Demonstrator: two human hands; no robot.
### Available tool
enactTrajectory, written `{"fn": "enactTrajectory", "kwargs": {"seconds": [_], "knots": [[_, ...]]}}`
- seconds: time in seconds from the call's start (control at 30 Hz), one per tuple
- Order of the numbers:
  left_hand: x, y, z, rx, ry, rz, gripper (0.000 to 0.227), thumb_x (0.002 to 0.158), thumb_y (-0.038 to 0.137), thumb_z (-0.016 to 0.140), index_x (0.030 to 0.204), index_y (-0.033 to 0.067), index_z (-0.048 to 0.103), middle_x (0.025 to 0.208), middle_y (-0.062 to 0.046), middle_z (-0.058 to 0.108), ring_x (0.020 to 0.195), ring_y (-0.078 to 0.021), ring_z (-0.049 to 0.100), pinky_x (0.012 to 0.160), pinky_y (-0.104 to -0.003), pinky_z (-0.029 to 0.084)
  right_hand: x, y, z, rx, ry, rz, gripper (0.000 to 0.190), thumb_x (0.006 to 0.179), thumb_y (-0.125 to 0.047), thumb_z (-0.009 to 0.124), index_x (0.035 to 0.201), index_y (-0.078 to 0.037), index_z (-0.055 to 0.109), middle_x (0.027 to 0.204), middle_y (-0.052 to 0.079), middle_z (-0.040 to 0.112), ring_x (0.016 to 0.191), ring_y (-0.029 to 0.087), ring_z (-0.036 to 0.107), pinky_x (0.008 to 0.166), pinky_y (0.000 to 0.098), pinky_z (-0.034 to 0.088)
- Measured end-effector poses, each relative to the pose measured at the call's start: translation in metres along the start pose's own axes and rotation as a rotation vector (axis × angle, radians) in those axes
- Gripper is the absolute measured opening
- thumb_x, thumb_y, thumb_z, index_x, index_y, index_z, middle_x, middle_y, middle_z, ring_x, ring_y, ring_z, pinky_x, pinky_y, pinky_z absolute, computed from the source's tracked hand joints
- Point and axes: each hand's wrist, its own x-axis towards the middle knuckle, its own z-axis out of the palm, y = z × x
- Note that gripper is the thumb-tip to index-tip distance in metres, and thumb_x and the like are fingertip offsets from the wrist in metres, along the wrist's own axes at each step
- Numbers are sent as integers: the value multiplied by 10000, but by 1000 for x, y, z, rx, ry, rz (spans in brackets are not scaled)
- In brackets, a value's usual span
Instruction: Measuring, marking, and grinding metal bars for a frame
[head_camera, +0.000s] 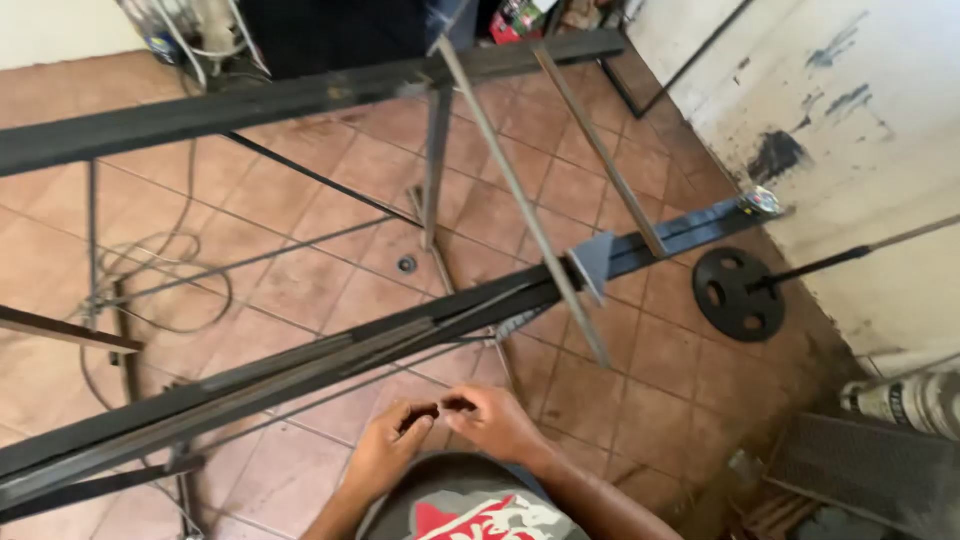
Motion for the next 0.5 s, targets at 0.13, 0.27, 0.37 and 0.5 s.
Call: {"fn": "enactTrajectory", "kwargs": {"seconds": [0.13,0.27,0.37,0.5], "knots": [[22,17,36,25,-51,69,322,922,265,621,1173,152,788,1127,-9,838,1042,-142,758,931,-301,535,-22,9,-38,20,-14,-36,342,869,-232,632,1179,-138,742,1078,27,782,947,143,732,836,286,549],[34,53,84,125,-76,-4,298,889,260,620,1128,177,776,1095,13,807,1031,-147,737,904,-305,536,-52,66,-78,37,46,-19,314,880,-245,667,1153,-100,724,1097,45,754,984,177,718,849,313,563],[42,67,124,174,-92,-63,309,896,297,620,1149,194,766,1104,17,792,1023,-142,736,871,-298,541,-72,91,-109,32,64,38,299,863,-256,668,1118,-118,744,1091,19,779,1007,156,724,841,305,555],[44,81,171,216,-121,-29,310,914,322,632,1175,199,743,1114,14,786,1014,-148,730,873,-298,522,-94,125,-140,27,45,96,257,866,-246,684,1084,-135,762,1073,2,805,987,141,745,868,286,553]]}}
